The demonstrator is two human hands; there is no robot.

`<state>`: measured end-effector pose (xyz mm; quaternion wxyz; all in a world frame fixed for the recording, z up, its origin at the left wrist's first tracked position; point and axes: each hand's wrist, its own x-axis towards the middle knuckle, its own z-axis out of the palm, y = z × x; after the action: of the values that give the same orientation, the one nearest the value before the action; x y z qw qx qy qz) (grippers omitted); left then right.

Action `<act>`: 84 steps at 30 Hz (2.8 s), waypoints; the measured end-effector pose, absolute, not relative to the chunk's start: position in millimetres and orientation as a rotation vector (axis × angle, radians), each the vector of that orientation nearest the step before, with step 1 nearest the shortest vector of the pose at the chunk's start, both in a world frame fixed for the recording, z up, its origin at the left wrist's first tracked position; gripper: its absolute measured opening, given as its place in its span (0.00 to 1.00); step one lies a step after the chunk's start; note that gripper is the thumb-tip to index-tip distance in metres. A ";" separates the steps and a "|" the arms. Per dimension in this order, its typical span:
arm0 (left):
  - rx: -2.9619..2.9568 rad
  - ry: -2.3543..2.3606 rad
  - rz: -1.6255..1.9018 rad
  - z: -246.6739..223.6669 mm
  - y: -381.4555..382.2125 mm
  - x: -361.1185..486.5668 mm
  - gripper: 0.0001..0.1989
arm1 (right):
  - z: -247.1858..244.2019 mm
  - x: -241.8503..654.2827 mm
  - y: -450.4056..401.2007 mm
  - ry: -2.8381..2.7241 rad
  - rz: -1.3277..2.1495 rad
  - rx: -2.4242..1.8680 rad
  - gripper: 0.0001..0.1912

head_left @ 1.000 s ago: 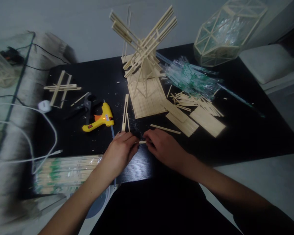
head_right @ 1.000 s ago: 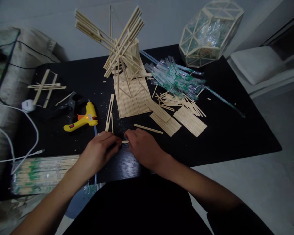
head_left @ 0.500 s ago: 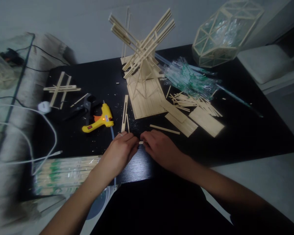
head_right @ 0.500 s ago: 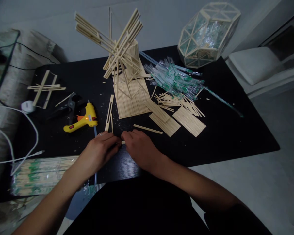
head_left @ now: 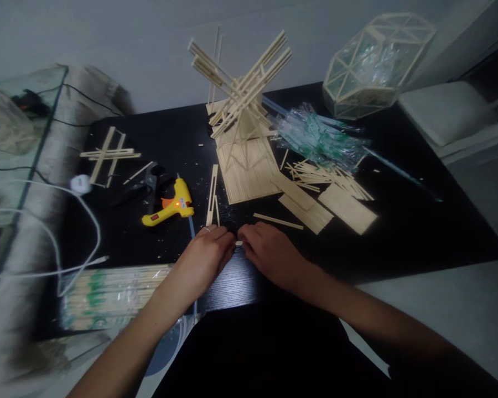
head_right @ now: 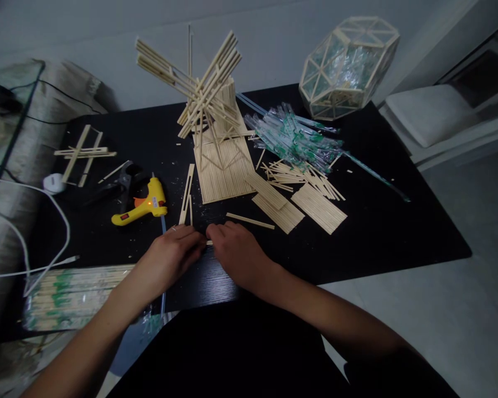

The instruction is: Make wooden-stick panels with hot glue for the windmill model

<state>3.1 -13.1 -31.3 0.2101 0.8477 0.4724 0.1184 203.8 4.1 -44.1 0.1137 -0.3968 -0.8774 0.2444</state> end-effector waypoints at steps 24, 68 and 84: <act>2.380 1.338 0.292 -34.3 -13.4 4.4 0.11 | -42.3 202.5 3.3 -2.581 0.712 -1.191 0.07; 2.365 1.341 0.304 -35.5 -15.5 5.0 0.09 | -43.9 202.4 2.2 -2.556 0.687 -1.188 0.08; 2.392 1.361 0.289 -33.9 -18.7 7.1 0.06 | -43.5 203.2 2.4 -2.540 0.680 -1.179 0.06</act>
<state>7.1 -18.7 -33.9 0.1861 0.8493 0.4833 0.1025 203.2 2.4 -43.5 0.1299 -0.4057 -0.8740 0.2339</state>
